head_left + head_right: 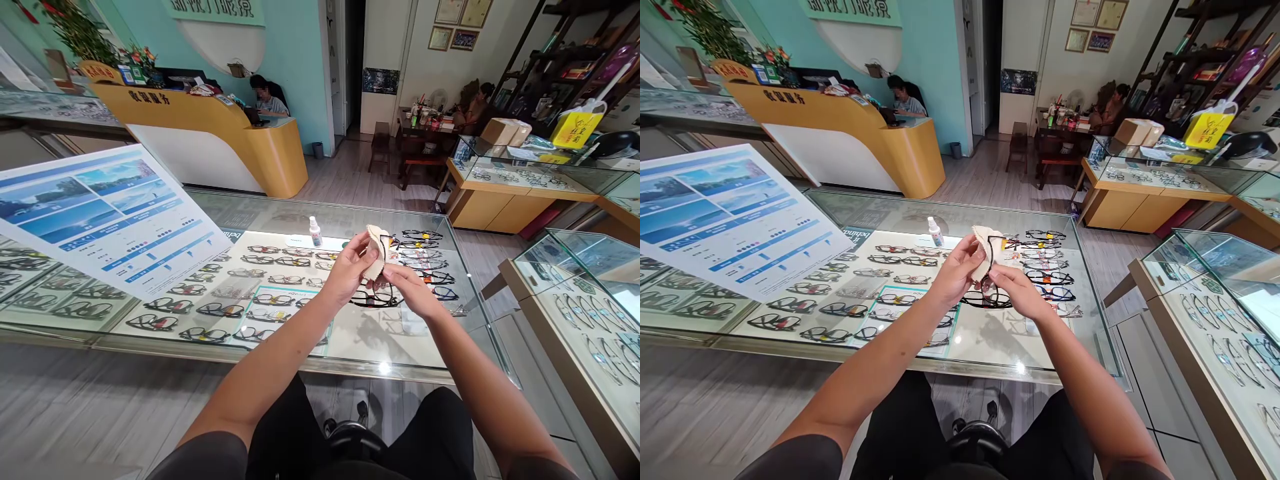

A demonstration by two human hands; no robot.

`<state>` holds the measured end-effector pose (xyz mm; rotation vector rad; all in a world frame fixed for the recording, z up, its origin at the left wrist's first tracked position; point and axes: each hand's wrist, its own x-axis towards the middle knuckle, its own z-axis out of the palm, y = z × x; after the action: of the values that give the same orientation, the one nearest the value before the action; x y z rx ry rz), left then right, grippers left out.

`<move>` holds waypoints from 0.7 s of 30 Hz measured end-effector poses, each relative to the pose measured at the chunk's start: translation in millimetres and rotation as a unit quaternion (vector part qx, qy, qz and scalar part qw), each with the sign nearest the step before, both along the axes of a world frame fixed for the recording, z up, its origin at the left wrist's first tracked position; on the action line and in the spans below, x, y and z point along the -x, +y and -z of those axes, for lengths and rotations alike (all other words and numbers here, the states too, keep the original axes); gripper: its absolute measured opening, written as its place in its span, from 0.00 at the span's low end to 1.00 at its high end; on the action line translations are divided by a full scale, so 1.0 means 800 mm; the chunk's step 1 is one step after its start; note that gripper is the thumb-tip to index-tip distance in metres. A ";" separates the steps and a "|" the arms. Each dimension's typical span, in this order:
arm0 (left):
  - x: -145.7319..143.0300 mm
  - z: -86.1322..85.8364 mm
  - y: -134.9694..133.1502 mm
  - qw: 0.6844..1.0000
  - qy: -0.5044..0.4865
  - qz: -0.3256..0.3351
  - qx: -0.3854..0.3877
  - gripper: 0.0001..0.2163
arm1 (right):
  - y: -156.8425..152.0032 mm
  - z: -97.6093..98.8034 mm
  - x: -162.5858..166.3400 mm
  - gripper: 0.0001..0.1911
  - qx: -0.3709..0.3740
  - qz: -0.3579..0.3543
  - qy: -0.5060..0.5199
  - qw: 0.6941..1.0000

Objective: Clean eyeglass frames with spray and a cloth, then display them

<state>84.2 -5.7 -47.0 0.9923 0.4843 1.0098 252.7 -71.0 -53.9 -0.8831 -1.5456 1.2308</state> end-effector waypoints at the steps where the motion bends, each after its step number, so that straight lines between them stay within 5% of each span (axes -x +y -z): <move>1: 0.000 0.001 -0.001 1.000 0.009 -0.007 -0.007 0.33 | -0.001 -0.001 0.002 0.26 0.001 0.002 -0.001 1.000; 7: 0.001 0.005 0.000 0.999 0.032 -0.018 -0.025 0.29 | -0.006 -0.008 0.003 0.26 -0.007 0.007 -0.024 1.000; 21: 0.014 -0.001 0.011 0.988 0.063 0.133 -0.033 0.26 | -0.005 -0.010 -0.007 0.26 0.006 -0.031 -0.008 0.999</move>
<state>72.9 3.2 -46.6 1.1528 0.4107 0.7302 258.1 -74.8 -46.1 -0.8605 -1.5914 1.2805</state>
